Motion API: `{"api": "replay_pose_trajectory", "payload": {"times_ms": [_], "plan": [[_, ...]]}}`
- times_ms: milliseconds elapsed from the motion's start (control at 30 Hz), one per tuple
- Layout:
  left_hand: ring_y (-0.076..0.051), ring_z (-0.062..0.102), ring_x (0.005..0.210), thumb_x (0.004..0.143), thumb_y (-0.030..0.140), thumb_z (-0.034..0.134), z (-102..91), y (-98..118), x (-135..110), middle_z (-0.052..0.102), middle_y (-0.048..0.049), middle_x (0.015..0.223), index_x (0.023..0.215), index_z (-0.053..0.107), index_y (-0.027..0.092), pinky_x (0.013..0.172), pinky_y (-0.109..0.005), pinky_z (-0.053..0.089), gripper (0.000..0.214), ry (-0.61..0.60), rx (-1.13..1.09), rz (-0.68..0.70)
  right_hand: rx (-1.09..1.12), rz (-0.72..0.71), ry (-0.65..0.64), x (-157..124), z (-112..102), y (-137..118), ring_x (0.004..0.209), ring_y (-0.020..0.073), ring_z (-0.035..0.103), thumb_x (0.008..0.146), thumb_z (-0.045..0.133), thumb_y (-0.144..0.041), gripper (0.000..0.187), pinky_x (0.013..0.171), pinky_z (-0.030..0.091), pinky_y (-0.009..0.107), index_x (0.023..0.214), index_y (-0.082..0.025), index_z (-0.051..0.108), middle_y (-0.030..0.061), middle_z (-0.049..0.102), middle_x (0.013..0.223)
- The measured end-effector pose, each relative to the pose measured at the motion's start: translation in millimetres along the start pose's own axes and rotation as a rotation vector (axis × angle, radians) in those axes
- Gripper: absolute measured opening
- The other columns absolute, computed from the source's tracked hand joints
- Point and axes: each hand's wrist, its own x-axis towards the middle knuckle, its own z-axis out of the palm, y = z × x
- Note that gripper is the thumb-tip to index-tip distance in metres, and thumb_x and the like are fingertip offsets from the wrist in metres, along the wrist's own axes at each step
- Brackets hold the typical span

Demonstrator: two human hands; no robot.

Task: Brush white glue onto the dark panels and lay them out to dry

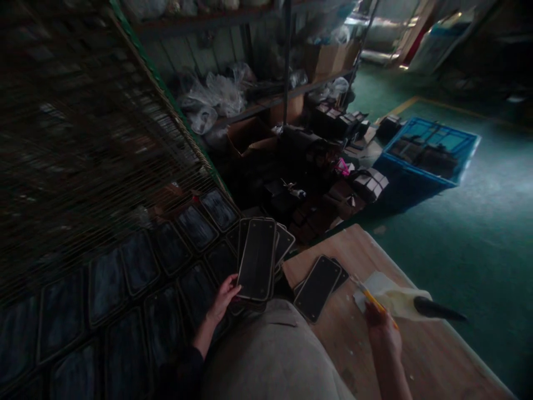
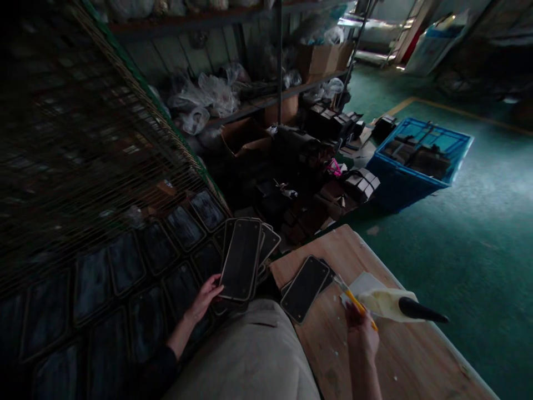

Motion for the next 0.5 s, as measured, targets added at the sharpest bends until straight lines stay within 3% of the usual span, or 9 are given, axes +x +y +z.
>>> {"api": "replay_pose_trajectory", "payload": {"times_ms": [100, 267, 367, 500], "plan": [[-0.017, 0.067, 0.072, 0.064, 0.042, 0.078, -0.1, -3.6, 2.8, 0.070, -0.0037, 0.088, 0.108, 0.056, 0.017, 0.054, -0.023, 0.052, 0.056, 0.038, -0.030, -0.005, 0.004, 0.036, -0.170, -42.9, 79.6, -20.9, 0.073, 0.0201, 0.071, 0.068, 0.074, -0.047, 0.044, 0.066, 0.060, 0.031, 0.098, -0.017, 0.064, 0.0039, 0.072, 0.077], [-0.013, 0.062, 0.047, 0.060, 0.048, 0.078, -4.0, -16.8, 12.0, 0.064, 0.0015, 0.068, 0.086, 0.053, 0.018, 0.040, -0.021, 0.046, 0.047, 0.082, 0.063, -0.058, -0.340, -0.299, -0.626, -116.4, 197.2, -42.0, 0.071, 0.0186, 0.070, 0.085, 0.062, -0.048, 0.038, 0.064, 0.057, 0.028, 0.105, -0.016, 0.063, 0.0055, 0.073, 0.079], [-0.013, 0.062, 0.043, 0.063, 0.051, 0.075, -8.8, -23.0, 14.2, 0.060, 0.0042, 0.064, 0.083, 0.049, 0.019, 0.037, -0.019, 0.043, 0.045, 0.025, 0.054, -0.047, -0.629, -0.548, -0.833, -139.9, 241.2, -37.8, 0.074, 0.0187, 0.070, 0.091, 0.054, -0.044, 0.033, 0.067, 0.055, 0.027, 0.108, -0.018, 0.064, 0.0051, 0.073, 0.081], [-0.012, 0.063, 0.044, 0.065, 0.053, 0.073, -15.4, -28.3, 10.3, 0.061, 0.0044, 0.070, 0.083, 0.048, 0.019, 0.040, -0.020, 0.046, 0.045, -0.015, -0.067, 0.009, -0.972, -0.862, -0.951, -147.6, 278.1, -29.0, 0.075, 0.0175, 0.069, 0.095, 0.047, -0.039, 0.030, 0.066, 0.050, 0.024, 0.112, -0.021, 0.064, 0.0036, 0.073, 0.085]]}}
